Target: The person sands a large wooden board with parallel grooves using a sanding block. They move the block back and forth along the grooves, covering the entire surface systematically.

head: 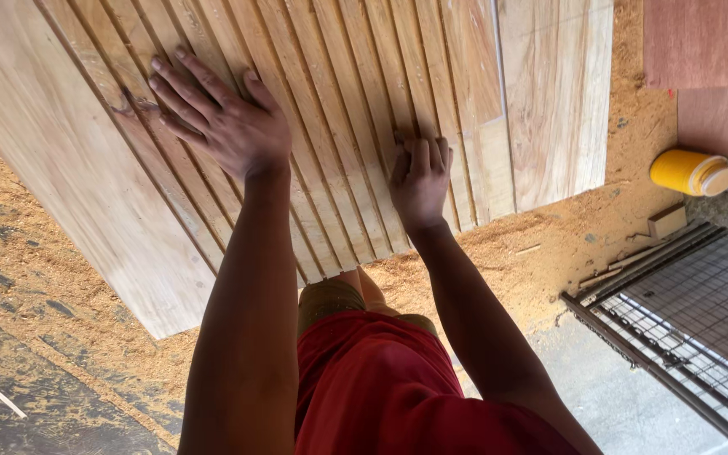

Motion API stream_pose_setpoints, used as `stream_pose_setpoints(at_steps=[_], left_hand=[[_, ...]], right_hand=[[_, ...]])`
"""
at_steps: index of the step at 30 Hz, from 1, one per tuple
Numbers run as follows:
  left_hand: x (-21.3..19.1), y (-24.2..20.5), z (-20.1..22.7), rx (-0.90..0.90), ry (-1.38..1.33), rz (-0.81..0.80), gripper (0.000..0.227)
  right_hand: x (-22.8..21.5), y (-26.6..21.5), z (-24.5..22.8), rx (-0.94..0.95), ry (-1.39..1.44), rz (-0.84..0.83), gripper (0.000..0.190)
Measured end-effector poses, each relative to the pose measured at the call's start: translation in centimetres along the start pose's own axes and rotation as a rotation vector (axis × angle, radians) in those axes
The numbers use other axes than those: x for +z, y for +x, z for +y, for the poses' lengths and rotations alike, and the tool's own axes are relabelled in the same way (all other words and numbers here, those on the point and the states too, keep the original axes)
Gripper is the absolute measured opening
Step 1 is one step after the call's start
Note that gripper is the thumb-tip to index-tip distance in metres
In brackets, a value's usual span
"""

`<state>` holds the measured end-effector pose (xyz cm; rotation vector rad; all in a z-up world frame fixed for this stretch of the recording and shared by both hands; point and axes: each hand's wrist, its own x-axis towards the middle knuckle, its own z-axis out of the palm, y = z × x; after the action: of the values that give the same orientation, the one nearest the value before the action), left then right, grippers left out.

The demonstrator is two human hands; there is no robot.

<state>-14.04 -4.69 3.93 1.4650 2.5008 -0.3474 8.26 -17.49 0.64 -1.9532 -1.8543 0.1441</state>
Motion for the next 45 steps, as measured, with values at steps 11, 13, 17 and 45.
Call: stream_pose_setpoints(at_steps=[11,13,17,45], left_hand=[[-0.1,0.8,0.8,-0.010,0.028,0.053,0.079],[0.0,0.3,0.4,-0.015,0.040,0.054,0.077],[-0.3,1.1,1.1,-0.015,0.011,0.043,0.079],[-0.3,0.0,0.2,0.053,-0.015,0.065,0.077]], right_hand=[[-2.0,-1.9,-0.4,-0.059,0.041,0.087,0.005],[-0.7,-0.5,-0.3,-0.028,-0.013,0.048,0.009],[-4.5,-4.8,-0.7,-0.061,0.047,0.078,0.004],[-7.8,-11.7,2.8,0.034,0.057,0.051,0.008]])
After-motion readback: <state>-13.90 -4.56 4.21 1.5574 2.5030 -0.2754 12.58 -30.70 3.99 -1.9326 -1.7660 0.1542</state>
